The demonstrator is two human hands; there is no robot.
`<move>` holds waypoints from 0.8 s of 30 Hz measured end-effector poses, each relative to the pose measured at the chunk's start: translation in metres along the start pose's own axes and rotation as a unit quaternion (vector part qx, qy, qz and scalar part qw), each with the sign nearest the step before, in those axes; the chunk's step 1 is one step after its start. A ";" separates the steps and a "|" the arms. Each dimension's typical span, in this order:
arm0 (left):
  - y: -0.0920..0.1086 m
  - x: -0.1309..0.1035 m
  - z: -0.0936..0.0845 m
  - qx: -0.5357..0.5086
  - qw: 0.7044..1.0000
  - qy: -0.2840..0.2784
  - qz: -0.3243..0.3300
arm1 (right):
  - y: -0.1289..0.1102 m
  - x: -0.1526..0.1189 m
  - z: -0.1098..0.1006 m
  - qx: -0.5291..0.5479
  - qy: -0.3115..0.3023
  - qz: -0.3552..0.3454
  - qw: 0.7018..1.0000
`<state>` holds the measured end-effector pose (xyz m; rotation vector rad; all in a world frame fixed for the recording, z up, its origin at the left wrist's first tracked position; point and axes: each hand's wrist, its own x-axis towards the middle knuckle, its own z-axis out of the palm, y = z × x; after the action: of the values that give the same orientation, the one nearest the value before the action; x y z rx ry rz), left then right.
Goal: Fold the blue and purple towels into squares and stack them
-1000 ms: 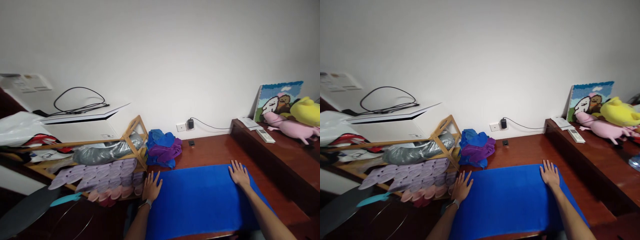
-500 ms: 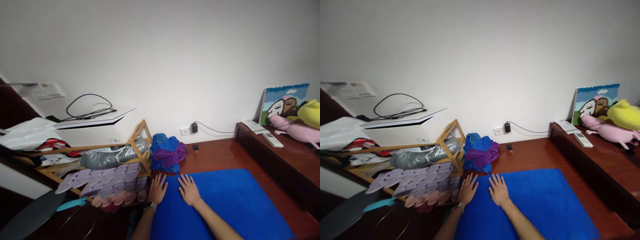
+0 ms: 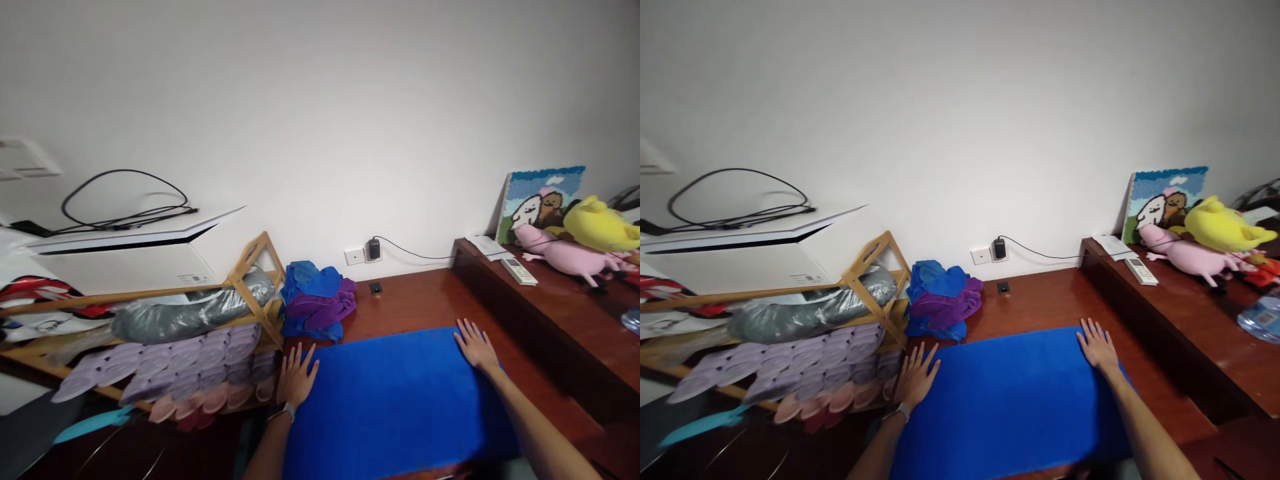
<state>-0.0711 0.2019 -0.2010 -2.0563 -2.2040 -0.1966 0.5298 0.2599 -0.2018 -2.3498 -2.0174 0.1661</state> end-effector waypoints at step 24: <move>0.141 -0.119 -0.043 -0.130 0.975 -0.013 0.181 | -0.232 -0.196 -0.003 0.120 -0.020 -0.277 0.953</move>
<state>0.0775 0.0868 -0.1779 -2.5686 -1.8516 -0.4417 0.2732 0.1016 -0.1653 -1.5815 -2.4186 0.4075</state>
